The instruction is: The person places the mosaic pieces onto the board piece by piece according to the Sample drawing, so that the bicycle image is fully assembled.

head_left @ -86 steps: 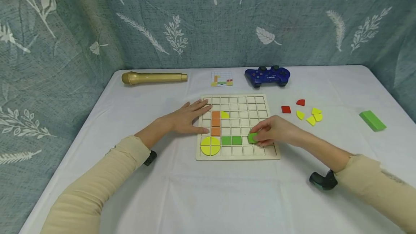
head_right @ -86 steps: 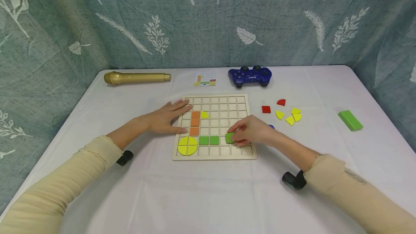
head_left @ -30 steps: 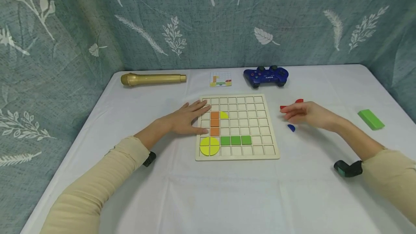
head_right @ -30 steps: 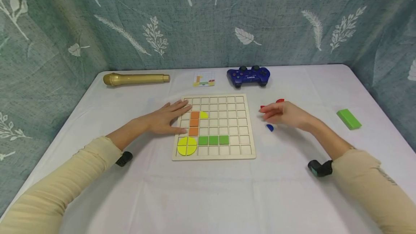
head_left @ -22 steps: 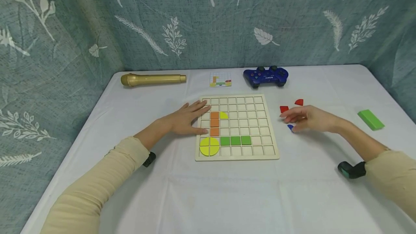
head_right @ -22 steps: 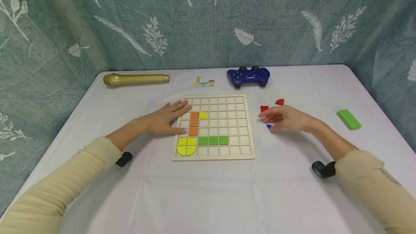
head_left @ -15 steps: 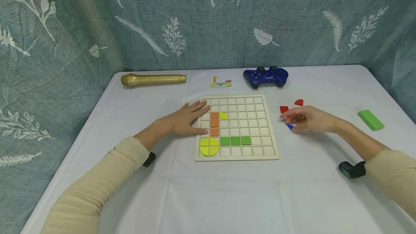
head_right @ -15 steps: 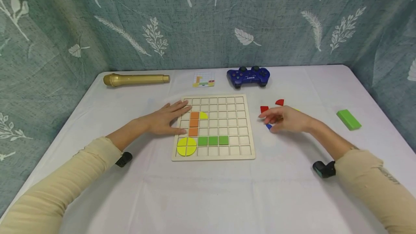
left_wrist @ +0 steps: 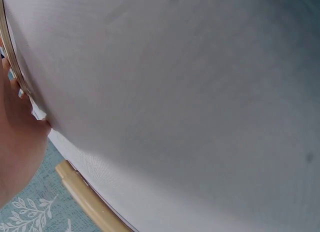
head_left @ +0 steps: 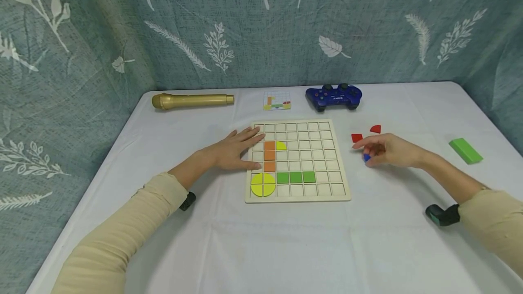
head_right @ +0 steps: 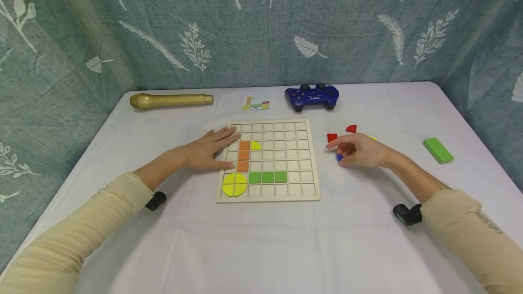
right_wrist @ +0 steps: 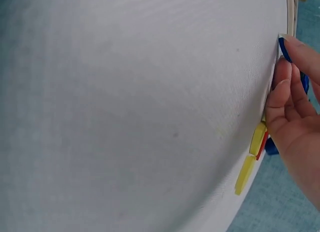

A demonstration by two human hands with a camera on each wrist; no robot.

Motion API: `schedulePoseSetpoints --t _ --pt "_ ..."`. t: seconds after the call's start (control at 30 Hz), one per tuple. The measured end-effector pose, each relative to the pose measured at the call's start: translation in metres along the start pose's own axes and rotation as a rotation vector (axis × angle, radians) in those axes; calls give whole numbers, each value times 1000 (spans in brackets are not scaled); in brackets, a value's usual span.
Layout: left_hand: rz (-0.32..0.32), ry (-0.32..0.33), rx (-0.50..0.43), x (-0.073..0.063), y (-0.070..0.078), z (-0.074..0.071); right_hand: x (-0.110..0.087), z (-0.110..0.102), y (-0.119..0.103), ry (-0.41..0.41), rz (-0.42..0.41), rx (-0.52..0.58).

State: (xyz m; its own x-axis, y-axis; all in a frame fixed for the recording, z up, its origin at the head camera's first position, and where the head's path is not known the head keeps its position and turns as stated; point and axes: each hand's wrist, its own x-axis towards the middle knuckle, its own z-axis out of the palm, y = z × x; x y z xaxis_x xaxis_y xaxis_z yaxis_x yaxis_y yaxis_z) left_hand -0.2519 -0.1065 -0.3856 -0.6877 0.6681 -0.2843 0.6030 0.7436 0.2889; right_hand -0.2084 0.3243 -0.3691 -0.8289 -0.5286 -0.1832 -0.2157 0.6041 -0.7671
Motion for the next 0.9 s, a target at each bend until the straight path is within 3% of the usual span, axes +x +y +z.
schedulePoseSetpoints --t 0.2,0.47,0.9 --pt "0 5 6 0 -2 2 -2 1 -5 76 90 -52" --pt "9 10 1 0 -1 2 -3 11 -17 100 171 90" --pt "7 6 3 0 -1 1 0 39 -43 21 225 281"
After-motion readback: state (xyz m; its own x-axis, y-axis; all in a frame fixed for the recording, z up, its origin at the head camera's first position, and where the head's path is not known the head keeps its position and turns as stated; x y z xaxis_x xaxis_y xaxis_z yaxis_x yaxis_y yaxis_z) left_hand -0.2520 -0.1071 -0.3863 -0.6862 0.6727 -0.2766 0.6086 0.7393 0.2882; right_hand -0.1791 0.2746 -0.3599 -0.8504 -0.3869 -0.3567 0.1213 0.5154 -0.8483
